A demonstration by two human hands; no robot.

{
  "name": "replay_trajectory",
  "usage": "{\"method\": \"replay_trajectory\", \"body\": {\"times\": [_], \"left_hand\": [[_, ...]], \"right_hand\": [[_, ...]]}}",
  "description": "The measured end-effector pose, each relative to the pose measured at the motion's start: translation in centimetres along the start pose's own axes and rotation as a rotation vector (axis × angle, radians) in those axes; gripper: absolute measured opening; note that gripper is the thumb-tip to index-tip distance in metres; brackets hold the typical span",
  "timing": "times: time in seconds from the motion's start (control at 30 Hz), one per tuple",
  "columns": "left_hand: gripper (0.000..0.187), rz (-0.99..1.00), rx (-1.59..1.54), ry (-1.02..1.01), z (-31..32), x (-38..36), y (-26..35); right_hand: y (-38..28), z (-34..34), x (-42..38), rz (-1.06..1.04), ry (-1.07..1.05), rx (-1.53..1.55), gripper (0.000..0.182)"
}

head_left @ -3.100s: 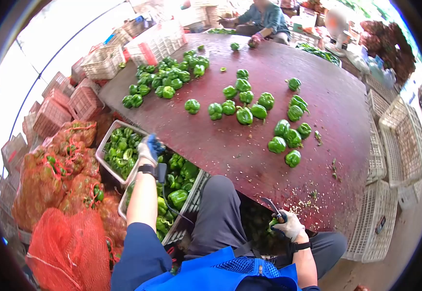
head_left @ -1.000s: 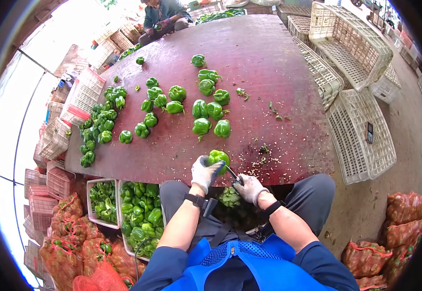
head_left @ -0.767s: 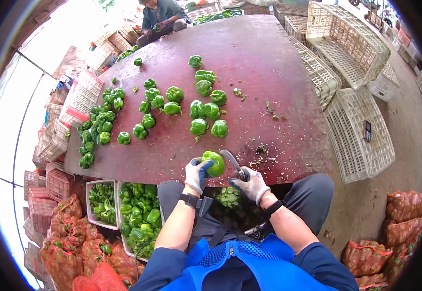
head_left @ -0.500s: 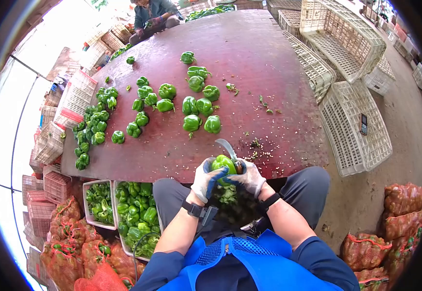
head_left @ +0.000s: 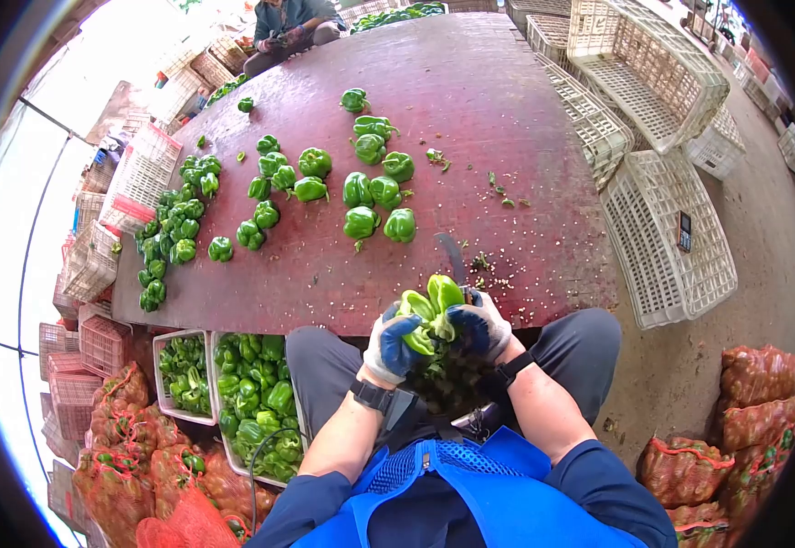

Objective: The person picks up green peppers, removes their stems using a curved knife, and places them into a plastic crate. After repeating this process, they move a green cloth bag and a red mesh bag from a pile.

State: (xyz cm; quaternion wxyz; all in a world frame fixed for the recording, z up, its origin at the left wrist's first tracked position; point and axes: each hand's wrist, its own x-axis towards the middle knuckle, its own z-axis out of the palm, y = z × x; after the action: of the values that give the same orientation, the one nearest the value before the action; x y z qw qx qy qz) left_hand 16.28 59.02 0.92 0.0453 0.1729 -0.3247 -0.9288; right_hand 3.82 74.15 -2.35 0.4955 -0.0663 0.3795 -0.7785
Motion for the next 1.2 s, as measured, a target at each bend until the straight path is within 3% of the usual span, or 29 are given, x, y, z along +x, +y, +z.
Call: {"method": "replay_trajectory", "body": {"times": [0.2, 0.27, 0.3, 0.33, 0.43, 0.53, 0.6, 0.67, 0.73, 0.83, 0.9, 0.93, 0.97, 1.2], "left_hand": [[0.041, 0.191, 0.247, 0.152, 1.0, 0.3, 0.3], [0.044, 0.268, 0.358, 0.223, 0.6, 0.4, -0.1], [0.045, 0.329, 0.346, 0.246, 0.9, 0.5, -0.2], [0.047, 0.389, 0.333, 0.268, 1.3, 0.4, -0.2], [0.047, 0.360, 0.400, 0.239, 1.5, 0.3, -0.3], [0.049, 0.313, 0.453, 0.186, 2.3, 0.2, 0.2], [0.057, 0.299, 0.271, 0.076, 3.8, 0.0, 1.1], [0.064, 0.231, 0.212, 0.117, 4.1, -0.3, 2.0], [0.068, 0.070, 0.300, 0.026, 3.0, 0.1, 3.1], [0.051, 0.039, 0.305, 0.056, 0.5, 0.7, 2.5], [0.034, 0.102, 0.347, 0.139, -0.2, 0.6, 1.4], [0.034, 0.103, 0.347, 0.136, -0.4, 0.7, 1.0], [0.034, 0.155, 0.468, 0.194, -0.8, 0.9, 0.5], [0.038, 0.301, 0.732, 0.253, -0.3, 0.7, -0.4]], "right_hand": [[-0.4, 0.5, -0.2, 0.071, 0.010, -0.021, 0.036], [-0.8, 1.6, -0.4, 0.021, 0.097, -0.297, 0.042], [-0.4, 1.6, 0.2, -0.169, 0.001, -0.375, 0.049], [0.0, 1.5, 0.1, -0.170, 0.000, -0.375, 0.049], [0.4, 1.5, 0.1, -0.310, 0.088, -0.307, 0.052], [-0.2, 1.8, -0.5, -0.249, 0.162, -0.295, 0.050], [0.0, 1.1, -0.2, -0.286, 0.169, -0.259, 0.043], [0.0, 0.5, -0.1, -0.218, 0.143, -0.267, 0.036], [-0.7, 0.9, -0.3, -0.187, 0.104, -0.239, 0.033], [-1.3, 0.8, -0.4, -0.041, 0.022, -0.292, 0.041], [-1.4, 1.4, -0.5, -0.139, 0.025, -0.359, 0.045], [-1.4, 1.6, -0.5, -0.240, 0.033, -0.426, 0.049], [-1.2, 1.5, -0.5, -0.210, 0.061, -0.395, 0.057], [-0.3, 1.2, -0.4, -0.360, 0.119, -0.487, 0.055]]}}
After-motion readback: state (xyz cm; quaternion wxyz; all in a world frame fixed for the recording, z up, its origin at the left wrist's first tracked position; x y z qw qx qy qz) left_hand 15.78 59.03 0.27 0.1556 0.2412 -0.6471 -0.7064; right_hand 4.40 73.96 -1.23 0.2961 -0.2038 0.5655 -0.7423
